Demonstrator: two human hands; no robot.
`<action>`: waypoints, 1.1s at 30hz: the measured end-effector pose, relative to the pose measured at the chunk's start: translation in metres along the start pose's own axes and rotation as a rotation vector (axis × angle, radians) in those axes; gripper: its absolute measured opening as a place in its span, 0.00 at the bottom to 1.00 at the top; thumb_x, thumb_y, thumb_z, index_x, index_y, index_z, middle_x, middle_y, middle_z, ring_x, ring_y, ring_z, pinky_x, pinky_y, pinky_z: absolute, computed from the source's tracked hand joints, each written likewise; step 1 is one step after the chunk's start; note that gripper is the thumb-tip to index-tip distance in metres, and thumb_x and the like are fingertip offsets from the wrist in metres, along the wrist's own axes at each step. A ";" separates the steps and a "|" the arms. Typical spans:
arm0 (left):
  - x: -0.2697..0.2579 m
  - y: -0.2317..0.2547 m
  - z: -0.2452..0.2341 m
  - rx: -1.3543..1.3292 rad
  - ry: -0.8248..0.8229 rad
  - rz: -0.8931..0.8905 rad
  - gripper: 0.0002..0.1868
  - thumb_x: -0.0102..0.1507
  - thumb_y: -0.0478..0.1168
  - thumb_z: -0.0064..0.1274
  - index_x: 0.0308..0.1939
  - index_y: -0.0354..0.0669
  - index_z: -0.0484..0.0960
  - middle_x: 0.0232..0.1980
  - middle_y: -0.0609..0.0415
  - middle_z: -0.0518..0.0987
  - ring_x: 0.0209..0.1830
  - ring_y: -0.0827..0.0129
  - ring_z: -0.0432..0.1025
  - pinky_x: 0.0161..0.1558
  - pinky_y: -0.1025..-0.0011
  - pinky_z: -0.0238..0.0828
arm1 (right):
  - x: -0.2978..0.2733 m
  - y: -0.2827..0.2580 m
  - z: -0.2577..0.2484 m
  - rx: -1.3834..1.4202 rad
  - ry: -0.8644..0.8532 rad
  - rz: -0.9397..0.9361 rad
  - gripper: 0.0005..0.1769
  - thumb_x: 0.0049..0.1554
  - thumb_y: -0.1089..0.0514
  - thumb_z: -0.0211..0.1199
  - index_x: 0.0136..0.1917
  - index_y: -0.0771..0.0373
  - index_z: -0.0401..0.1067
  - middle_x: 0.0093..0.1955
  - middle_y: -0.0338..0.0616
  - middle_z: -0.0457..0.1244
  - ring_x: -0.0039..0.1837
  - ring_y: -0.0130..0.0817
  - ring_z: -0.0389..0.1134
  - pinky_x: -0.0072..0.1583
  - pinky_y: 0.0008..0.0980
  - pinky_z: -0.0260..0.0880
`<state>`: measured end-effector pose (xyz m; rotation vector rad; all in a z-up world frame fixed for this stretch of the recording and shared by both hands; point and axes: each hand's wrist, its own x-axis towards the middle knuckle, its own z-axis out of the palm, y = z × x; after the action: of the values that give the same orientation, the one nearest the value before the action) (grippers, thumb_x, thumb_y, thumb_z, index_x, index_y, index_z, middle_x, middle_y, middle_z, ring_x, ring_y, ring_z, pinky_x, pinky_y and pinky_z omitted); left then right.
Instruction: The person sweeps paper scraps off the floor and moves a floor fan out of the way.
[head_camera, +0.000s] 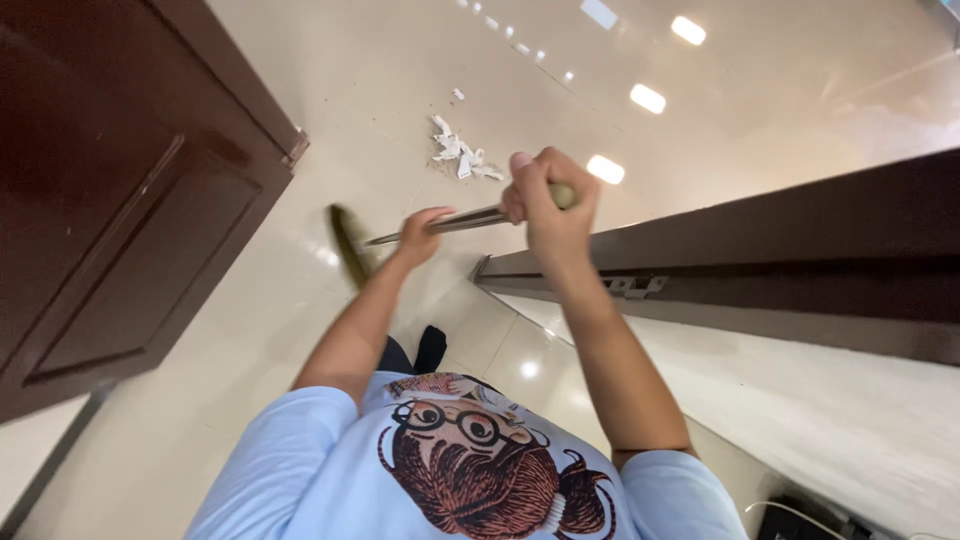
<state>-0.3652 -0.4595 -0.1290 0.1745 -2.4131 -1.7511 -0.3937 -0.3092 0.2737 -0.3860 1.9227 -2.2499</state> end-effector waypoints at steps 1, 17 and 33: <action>0.017 0.014 0.015 -0.002 -0.017 0.004 0.20 0.65 0.27 0.46 0.56 0.48 0.85 0.55 0.48 0.84 0.55 0.62 0.78 0.57 0.68 0.73 | 0.004 -0.008 0.000 -0.003 0.018 -0.001 0.22 0.65 0.61 0.59 0.30 0.60 0.60 0.27 0.35 0.57 0.29 0.25 0.58 0.36 0.30 0.65; 0.154 0.079 -0.113 0.350 -0.537 0.041 0.16 0.61 0.37 0.53 0.51 0.59 0.84 0.44 0.50 0.85 0.46 0.56 0.78 0.48 0.60 0.74 | 0.086 -0.055 0.050 -0.007 0.343 -0.304 0.18 0.65 0.59 0.60 0.34 0.58 0.60 0.26 0.38 0.57 0.28 0.27 0.60 0.34 0.33 0.65; 0.275 0.091 -0.116 0.060 -0.617 0.187 0.21 0.59 0.31 0.49 0.54 0.51 0.82 0.43 0.46 0.83 0.46 0.53 0.79 0.50 0.61 0.74 | 0.169 -0.045 0.130 -0.298 0.141 -0.388 0.19 0.70 0.63 0.55 0.36 0.65 0.59 0.31 0.44 0.58 0.30 0.28 0.62 0.33 0.31 0.65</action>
<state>-0.6128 -0.5900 0.0088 -0.6594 -2.7554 -1.8418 -0.5146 -0.4722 0.3525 -0.7117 2.4510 -2.2566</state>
